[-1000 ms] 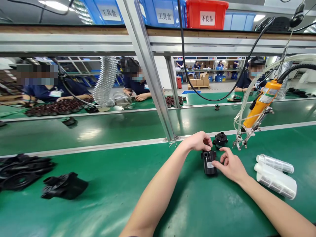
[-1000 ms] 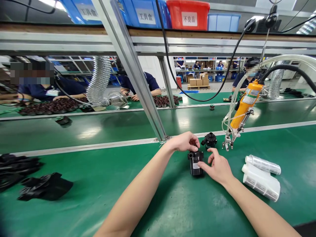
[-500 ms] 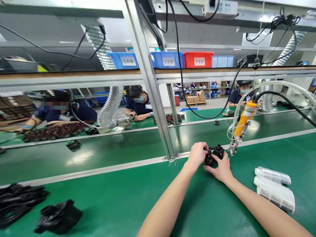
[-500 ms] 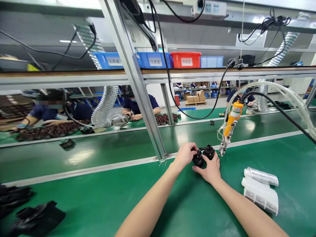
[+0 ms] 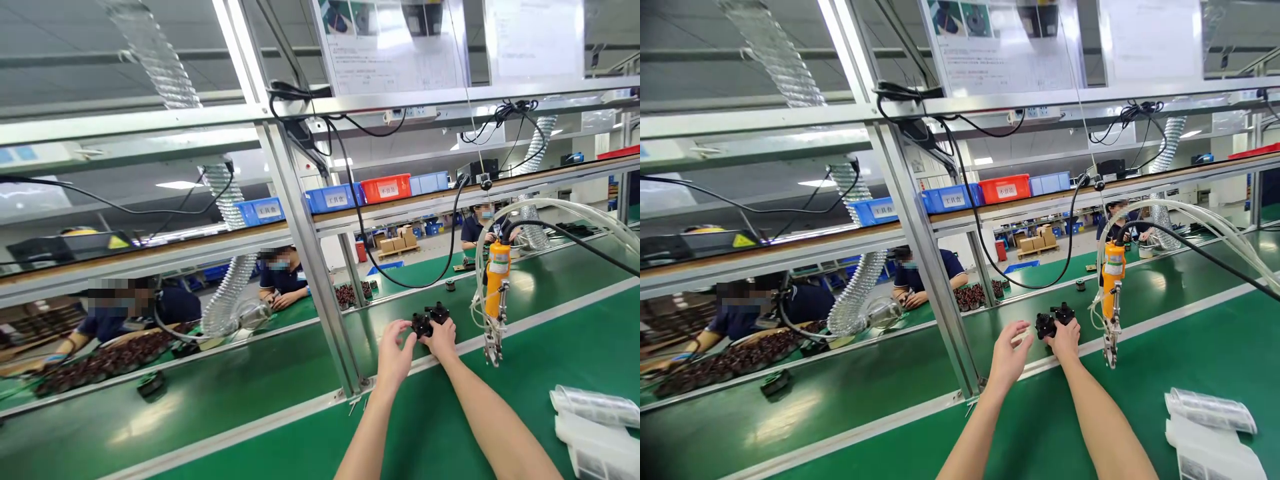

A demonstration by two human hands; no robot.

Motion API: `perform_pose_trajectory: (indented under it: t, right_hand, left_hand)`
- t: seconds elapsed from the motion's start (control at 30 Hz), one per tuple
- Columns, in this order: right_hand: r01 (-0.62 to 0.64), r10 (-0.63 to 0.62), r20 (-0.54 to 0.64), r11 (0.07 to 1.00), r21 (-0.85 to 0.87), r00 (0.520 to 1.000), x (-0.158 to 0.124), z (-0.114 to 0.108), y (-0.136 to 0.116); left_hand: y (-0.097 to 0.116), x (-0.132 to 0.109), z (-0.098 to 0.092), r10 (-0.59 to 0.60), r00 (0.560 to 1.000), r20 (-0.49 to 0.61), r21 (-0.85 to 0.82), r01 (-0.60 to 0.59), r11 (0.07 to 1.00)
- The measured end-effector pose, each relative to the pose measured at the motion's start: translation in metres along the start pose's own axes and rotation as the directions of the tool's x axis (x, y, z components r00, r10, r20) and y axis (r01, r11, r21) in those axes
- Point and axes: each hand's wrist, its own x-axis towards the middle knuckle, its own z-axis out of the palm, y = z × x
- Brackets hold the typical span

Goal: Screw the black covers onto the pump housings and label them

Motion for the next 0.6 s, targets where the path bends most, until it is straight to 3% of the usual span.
perform_pose_trajectory:
  t: [0.1, 0.2, 0.3, 0.37, 0.5, 0.6]
  right_hand:
    - [-0.025, 0.024, -0.02, 0.999, -0.037, 1.0, 0.002, 0.006, 0.002]
    - [-0.036, 0.034, -0.027, 0.996, -0.08, 0.999, -0.002, 0.007, 0.009]
    - [-0.038, 0.035, -0.022, 0.993, -0.111, 0.999, -0.008, 0.002, 0.015]
    - [-0.036, 0.034, -0.022, 0.992, -0.121, 0.999, -0.012, -0.003, 0.018]
    - [-0.048, 0.044, -0.036, 0.992, -0.117, 0.998, -0.019, -0.016, 0.015]
    - [-0.073, 0.07, -0.037, 0.993, -0.088, 0.997, -0.025, -0.029, 0.011]
  left_hand:
    - [0.021, -0.001, -0.008, 0.021, 0.999, 0.029, -0.047, -0.019, 0.999]
    - [0.057, -0.009, -0.024, 0.062, 0.997, 0.055, -0.11, -0.056, 0.992]
    - [0.09, -0.028, -0.05, 0.096, 0.994, 0.053, -0.145, -0.088, 0.986]
    - [0.099, -0.048, -0.072, 0.072, 0.995, 0.069, -0.117, -0.064, 0.991]
    - [0.071, -0.092, -0.143, -0.019, 0.998, 0.062, 0.202, 0.006, 0.979]
    - [0.04, -0.123, -0.216, -0.058, 0.977, -0.206, 0.498, 0.156, 0.853]
